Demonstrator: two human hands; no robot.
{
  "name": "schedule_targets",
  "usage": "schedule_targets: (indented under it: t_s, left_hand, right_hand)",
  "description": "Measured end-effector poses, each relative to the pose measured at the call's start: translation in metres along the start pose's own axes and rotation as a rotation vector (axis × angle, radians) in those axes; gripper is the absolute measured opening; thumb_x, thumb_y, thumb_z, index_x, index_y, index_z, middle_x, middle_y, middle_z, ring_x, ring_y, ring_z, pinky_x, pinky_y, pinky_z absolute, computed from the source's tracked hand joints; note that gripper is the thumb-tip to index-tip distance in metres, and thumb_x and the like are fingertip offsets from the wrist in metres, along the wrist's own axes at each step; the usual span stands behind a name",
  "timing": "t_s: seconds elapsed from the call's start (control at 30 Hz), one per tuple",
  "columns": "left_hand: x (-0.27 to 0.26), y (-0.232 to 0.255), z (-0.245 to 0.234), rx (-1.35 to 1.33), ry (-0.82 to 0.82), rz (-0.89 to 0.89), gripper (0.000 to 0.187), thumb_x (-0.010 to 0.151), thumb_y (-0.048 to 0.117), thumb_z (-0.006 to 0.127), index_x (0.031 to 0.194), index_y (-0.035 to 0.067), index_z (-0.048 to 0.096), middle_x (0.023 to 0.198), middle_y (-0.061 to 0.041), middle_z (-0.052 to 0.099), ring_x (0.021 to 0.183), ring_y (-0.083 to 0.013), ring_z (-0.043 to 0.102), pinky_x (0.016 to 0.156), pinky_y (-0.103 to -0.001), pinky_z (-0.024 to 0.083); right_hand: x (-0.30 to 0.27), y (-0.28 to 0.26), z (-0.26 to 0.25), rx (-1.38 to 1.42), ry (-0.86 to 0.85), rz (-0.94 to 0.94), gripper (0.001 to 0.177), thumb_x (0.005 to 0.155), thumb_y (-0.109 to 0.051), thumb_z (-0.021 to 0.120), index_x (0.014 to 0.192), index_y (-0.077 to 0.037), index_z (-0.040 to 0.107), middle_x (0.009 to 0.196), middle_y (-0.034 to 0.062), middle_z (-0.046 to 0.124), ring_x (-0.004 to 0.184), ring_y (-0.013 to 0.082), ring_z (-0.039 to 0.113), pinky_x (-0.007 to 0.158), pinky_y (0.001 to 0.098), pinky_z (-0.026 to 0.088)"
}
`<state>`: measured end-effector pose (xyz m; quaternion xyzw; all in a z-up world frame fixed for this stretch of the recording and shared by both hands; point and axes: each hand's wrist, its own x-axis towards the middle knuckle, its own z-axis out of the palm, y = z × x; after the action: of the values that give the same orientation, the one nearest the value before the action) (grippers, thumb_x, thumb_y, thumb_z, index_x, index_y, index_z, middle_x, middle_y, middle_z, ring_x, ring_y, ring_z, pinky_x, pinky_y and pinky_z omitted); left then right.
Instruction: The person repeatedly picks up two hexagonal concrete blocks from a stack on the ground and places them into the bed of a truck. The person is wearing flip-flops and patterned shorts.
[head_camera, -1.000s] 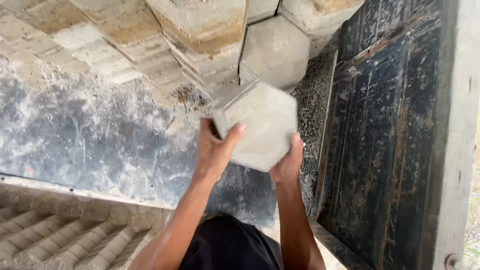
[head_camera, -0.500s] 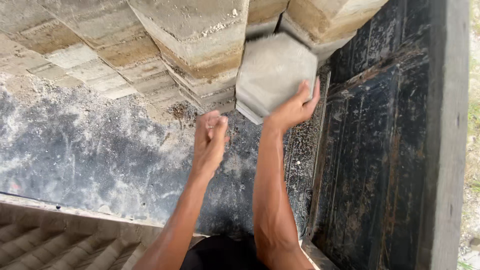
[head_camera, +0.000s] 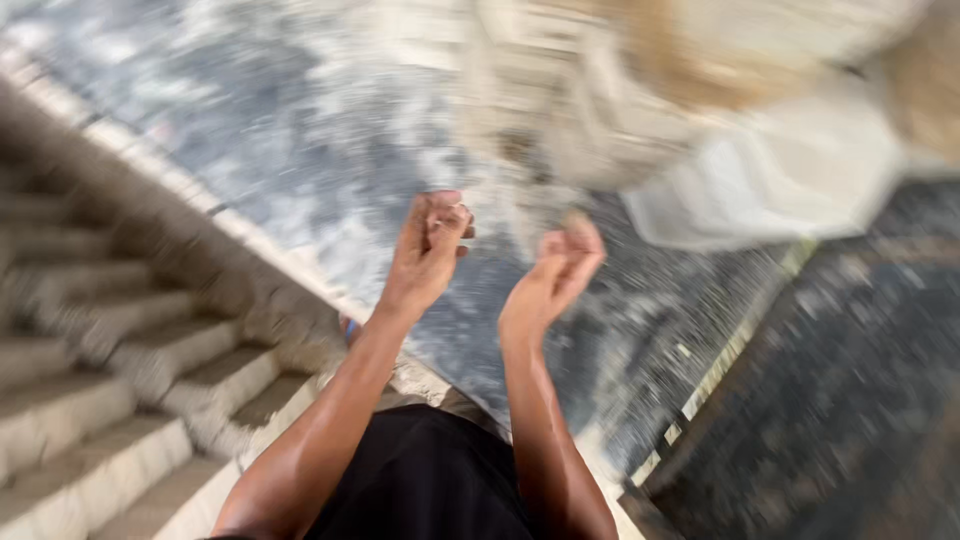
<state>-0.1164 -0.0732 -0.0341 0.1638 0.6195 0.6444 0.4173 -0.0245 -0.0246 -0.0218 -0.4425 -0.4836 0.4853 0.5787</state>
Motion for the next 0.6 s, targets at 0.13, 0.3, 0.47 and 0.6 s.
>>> schedule_targets:
  t_s: [0.13, 0.3, 0.47, 0.6]
  left_hand:
    - [-0.016, 0.015, -0.172, -0.013, 0.251, -0.025, 0.035, 0.094, 0.039, 0.048, 0.111, 0.008, 0.050, 0.093, -0.012, 0.057, 0.087, -0.0210, 0.059, 0.077, -0.040, 0.053]
    - [-0.031, 0.043, -0.412, -0.139, 0.547, -0.024, 0.032, 0.093, 0.034, 0.048, 0.102, 0.004, 0.053, 0.086, -0.013, 0.061, 0.085, -0.0203, 0.060, 0.077, -0.039, 0.054]
    - [-0.050, 0.073, -0.606, -0.267, 0.805, -0.110, 0.032, 0.094, 0.030, 0.046, 0.107, 0.002, 0.053, 0.091, -0.014, 0.063, 0.087, -0.0203, 0.062, 0.078, -0.037, 0.053]
    - [-0.043, 0.097, -0.729, -0.311, 0.923, -0.099, 0.032, 0.094, 0.029, 0.048, 0.107, 0.000, 0.054, 0.090, -0.014, 0.063, 0.084, -0.0188, 0.062, 0.074, -0.033, 0.054]
  right_hand:
    - [-0.125, 0.021, 0.133, -0.051, -0.318, 0.515, 0.011, 0.085, -0.011, 0.053, 0.094, -0.017, 0.054, 0.094, -0.0019, 0.056, 0.088, 0.0148, 0.055, 0.068, 0.0259, 0.043]
    - [-0.271, 0.057, 0.323, 0.017, -0.670, 0.869, 0.005, 0.082, -0.017, 0.057, 0.083, -0.015, 0.052, 0.089, 0.0082, 0.066, 0.072, 0.0180, 0.064, 0.058, 0.0259, 0.045]
    - [-0.392, 0.100, 0.485, -0.113, -0.899, 0.954, 0.007, 0.082, -0.018, 0.056, 0.089, -0.015, 0.055, 0.089, 0.0076, 0.066, 0.070, 0.0182, 0.065, 0.059, 0.0263, 0.046]
    - [-0.445, 0.099, 0.604, -0.158, -1.042, 0.949, 0.009, 0.083, -0.021, 0.055, 0.092, -0.017, 0.055, 0.088, 0.0096, 0.068, 0.068, 0.0183, 0.066, 0.058, 0.0257, 0.047]
